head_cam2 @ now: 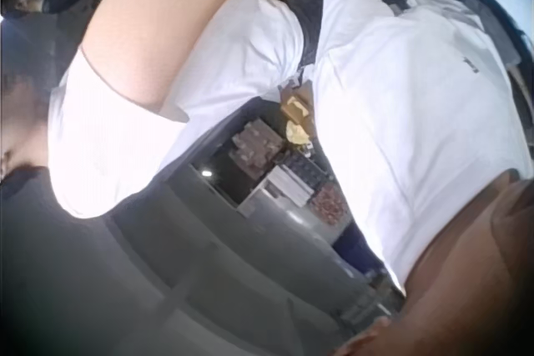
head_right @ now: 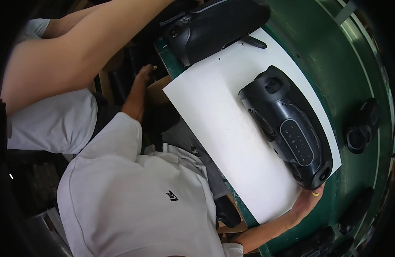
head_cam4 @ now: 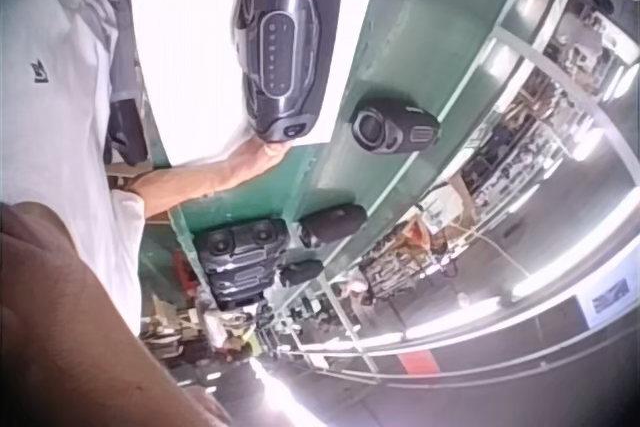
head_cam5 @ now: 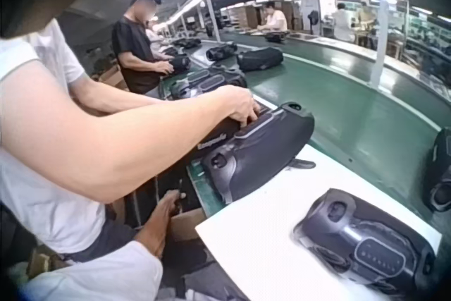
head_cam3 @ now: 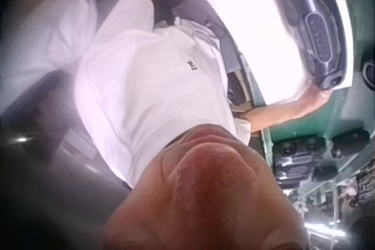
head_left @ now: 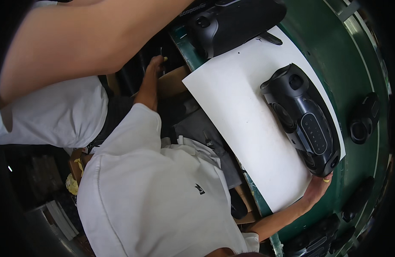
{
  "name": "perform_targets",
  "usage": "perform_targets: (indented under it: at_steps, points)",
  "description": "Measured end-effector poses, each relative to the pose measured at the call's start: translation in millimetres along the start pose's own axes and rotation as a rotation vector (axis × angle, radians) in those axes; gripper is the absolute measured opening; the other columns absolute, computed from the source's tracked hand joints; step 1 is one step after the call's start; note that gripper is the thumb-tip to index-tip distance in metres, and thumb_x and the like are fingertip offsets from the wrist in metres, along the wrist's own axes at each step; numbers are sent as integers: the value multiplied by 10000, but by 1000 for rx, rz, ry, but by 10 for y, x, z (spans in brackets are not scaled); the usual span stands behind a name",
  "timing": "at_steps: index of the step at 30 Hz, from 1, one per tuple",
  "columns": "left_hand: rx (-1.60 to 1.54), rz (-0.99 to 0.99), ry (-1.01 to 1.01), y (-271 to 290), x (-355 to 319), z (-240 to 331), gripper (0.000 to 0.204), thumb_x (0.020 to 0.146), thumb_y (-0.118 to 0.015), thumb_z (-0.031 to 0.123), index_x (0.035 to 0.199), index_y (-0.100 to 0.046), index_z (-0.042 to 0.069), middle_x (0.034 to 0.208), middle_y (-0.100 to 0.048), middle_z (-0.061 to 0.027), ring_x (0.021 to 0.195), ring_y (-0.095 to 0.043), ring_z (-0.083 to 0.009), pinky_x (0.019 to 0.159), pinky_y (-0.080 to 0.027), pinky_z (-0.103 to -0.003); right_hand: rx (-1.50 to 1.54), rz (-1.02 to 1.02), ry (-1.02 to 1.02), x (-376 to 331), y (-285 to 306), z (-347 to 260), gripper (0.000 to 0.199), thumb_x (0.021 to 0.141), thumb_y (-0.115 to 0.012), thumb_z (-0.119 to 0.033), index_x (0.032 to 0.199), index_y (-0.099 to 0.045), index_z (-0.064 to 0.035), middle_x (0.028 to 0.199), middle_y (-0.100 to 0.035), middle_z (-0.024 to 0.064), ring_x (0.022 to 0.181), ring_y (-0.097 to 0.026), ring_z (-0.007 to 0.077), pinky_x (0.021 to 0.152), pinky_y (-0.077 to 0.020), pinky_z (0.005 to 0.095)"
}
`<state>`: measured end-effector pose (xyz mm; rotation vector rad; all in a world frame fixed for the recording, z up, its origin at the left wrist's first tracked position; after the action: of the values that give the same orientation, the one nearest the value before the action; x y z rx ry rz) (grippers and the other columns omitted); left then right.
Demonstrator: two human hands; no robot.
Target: Assembling components of portable electronic speakers on a factory production line.
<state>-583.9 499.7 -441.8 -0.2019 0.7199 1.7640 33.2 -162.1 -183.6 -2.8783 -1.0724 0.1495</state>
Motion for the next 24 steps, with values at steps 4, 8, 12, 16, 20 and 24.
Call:
perform_targets:
  at_steps: [4,8,12,16,20,24]
  points:
    - [113,-50,-72,199,-466,295,228,937,-710,66,1037,-716,-139,839,-645,-181,618,-608,-269,549,-511,-512,-16,23,-35,25,112,12,1000,989,-744,-676,1643,-474,32,1622,-551,166,1498,-531,292,1268,-345,476]
    - [234,230,-257,254,-899,580,306,905,-786,115,1082,-738,-130,958,-752,-239,843,-758,-334,754,-596,-515,44,-69,22,39,98,10,899,1061,-692,-603,1663,-455,21,1653,-545,167,1525,-517,290,1296,-335,484]
    - [386,559,-414,210,-1210,1052,389,970,-747,260,1213,-759,-43,1176,-796,-301,1178,-773,-440,1043,-579,-535,36,-25,43,-71,99,64,862,1066,-690,-591,1630,-495,31,1622,-557,166,1502,-532,289,1278,-351,469]
    - [644,626,-582,435,-1790,1368,398,969,-702,368,1155,-762,20,1155,-790,-304,1140,-751,-515,1007,-585,-597,14,-93,36,104,-89,-68,787,1098,-667,-538,1608,-521,44,1580,-581,167,1478,-550,278,1256,-375,447]
    - [748,621,-618,399,-1973,1495,364,953,-699,339,1138,-740,29,1098,-790,-298,1088,-756,-529,961,-587,-622,96,-56,62,-24,46,-17,735,1110,-695,-444,1620,-511,52,1513,-630,136,1423,-586,227,1218,-419,394]
    - [733,567,-867,538,-2939,1250,413,956,-672,240,1266,-684,-32,1097,-781,-322,1063,-753,-534,939,-577,-634,60,113,-33,-28,15,15,709,1096,-731,-435,1612,-551,16,1414,-664,94,1239,-630,158,1109,-469,321]
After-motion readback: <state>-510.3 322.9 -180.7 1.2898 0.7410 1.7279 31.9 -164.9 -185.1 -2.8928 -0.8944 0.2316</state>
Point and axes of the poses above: each hand's wrist, its own x-axis towards the middle knuckle, its own y-axis out of the back of the hand, z = x × y, the point moved 4 cm from there along x, towards the middle knuckle
